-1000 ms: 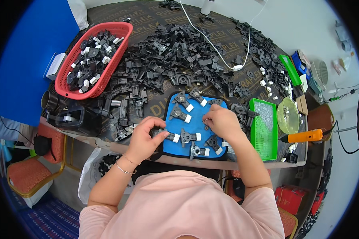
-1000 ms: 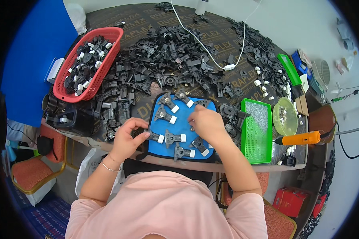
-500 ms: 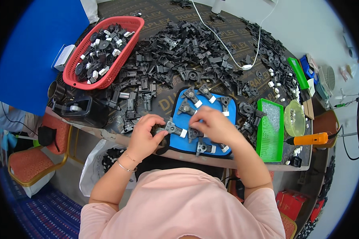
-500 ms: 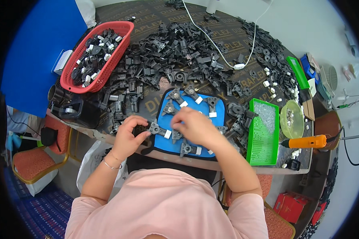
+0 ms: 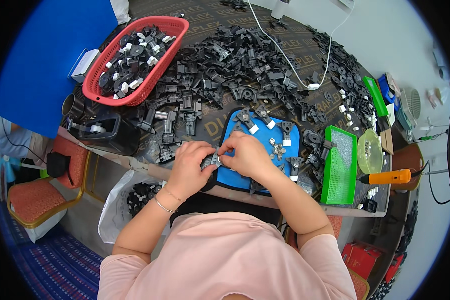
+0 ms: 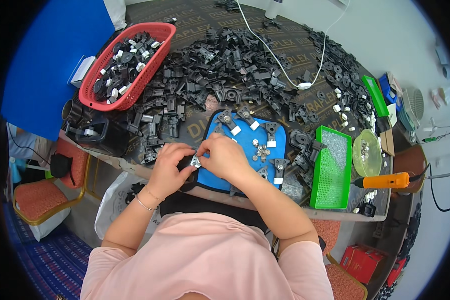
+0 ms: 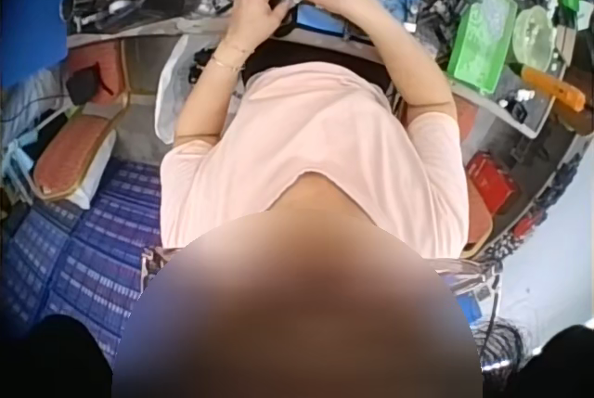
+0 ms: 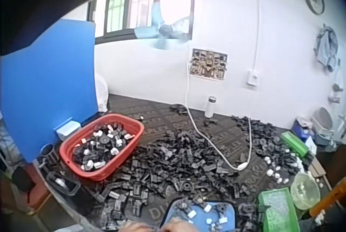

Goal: Assembling small motor components by placing parts and using an electric screwdriver.

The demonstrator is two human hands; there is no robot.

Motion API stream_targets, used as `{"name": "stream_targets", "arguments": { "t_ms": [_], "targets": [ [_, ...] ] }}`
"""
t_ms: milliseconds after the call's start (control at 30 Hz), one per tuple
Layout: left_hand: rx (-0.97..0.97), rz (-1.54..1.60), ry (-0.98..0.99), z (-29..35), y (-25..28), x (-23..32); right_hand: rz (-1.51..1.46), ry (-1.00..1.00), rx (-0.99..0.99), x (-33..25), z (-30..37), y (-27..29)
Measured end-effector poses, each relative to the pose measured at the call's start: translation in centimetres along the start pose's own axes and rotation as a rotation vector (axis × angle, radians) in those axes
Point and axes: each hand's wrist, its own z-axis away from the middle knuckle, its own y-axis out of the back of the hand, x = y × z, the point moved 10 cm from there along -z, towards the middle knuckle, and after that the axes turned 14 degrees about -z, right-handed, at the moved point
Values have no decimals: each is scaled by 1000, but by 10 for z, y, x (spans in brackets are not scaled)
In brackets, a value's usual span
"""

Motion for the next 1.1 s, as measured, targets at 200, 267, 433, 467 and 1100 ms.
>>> {"name": "stream_targets", "arguments": {
  "t_ms": [200,267,433,467,1100],
  "targets": [
    [-9,-42,-15,0,-3,4,0,9,17,-1,3,1],
    [-6,-56,-17,0,-3,4,-6,3,32,1,6,7],
    [15,-55,-24,2,3,3,157,28,134,13,26,77],
    [29,-63,-29,2,4,3,288,-119,83,25,31,87],
    [-312,1030,365,3,-51,30,-34,268,227,-15,67,78]
  ]
}}
